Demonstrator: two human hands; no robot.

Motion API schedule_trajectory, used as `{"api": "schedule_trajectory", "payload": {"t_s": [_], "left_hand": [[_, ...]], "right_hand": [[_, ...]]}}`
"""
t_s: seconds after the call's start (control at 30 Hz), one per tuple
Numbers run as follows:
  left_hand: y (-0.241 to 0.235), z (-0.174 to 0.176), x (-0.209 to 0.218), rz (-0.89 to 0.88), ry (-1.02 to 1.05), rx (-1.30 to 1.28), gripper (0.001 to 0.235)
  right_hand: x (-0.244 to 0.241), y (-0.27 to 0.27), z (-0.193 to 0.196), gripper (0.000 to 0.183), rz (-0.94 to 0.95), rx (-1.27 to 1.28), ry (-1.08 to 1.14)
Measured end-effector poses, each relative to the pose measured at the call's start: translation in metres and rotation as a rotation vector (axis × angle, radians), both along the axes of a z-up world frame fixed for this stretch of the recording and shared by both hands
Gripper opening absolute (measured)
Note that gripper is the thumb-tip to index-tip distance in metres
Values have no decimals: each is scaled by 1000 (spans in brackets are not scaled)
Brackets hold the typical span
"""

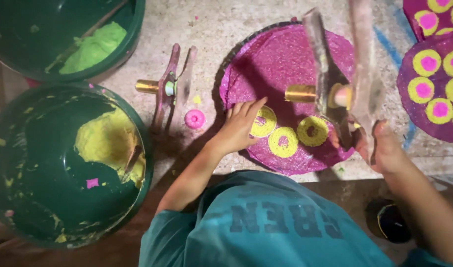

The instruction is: The person scoops yellow paste into a handheld press and stamps circular shapes onto a pink glittery sheet. They repeat this process to form multiple rows of yellow circles, then lift and stack the finished sheets. The person also handles a black plastic tray and a green bowl containing the paste.

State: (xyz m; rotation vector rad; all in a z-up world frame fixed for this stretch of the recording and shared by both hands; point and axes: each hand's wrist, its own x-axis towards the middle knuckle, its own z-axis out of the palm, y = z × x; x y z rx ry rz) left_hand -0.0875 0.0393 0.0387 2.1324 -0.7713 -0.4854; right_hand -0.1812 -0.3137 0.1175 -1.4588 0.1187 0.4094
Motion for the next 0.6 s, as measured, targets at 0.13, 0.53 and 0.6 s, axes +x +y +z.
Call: {"api": "schedule_trajectory", "payload": {"t_s": [0.13, 0.53, 0.6], "left_hand": [[-3, -3, 23, 31, 73, -56, 115], [-21, -23, 92, 163, -84, -61, 105], [-25, -14, 101, 117, 209, -537, 102]], "right_hand": [[2, 15, 21, 103, -44, 37, -24], [8, -10, -24, 91, 30, 54, 50], [25, -9, -31, 86, 129, -13, 124]]}}
